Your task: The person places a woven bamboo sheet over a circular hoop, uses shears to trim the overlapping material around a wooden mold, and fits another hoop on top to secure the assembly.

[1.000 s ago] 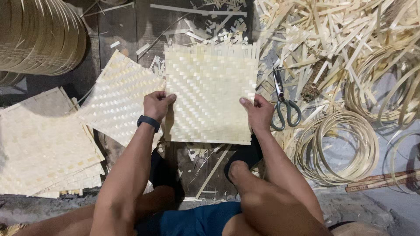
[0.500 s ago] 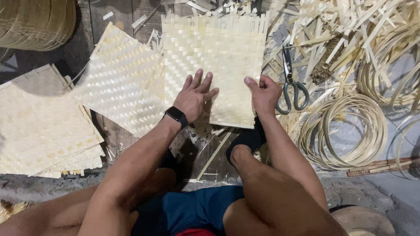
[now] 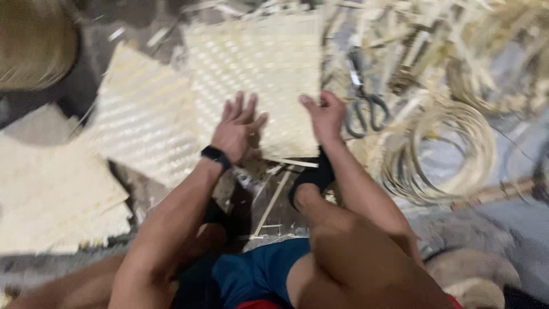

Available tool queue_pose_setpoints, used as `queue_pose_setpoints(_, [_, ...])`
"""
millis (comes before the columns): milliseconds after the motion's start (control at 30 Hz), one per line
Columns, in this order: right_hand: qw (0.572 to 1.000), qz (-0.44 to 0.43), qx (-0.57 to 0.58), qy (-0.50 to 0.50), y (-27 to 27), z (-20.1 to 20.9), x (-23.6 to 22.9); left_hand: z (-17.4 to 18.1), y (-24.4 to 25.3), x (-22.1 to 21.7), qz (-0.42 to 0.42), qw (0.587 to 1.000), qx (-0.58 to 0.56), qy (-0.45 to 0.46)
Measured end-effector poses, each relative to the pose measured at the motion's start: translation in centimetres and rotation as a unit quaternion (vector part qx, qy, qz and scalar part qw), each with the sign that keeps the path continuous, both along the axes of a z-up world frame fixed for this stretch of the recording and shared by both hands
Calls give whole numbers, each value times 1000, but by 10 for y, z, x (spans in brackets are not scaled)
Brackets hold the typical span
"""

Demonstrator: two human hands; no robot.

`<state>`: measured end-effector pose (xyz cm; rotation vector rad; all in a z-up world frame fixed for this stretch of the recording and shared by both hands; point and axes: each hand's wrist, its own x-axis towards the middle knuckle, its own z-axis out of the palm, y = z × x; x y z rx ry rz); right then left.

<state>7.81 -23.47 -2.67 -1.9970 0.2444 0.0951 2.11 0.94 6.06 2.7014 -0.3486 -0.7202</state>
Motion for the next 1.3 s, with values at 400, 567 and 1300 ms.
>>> queue_pose_setpoints(400, [918,-52,-392,-14,-263,17,-99,-36,82,-29,254,916,-145,-274])
queue_pose_setpoints(567, [905,-94,-405,-90,-280,49,-130,-32,166,-61,363,875,-71,-313])
queue_pose_setpoints(1300, [983,173,51,31,-7,360,42,153,61,-14,429,313,-845,57])
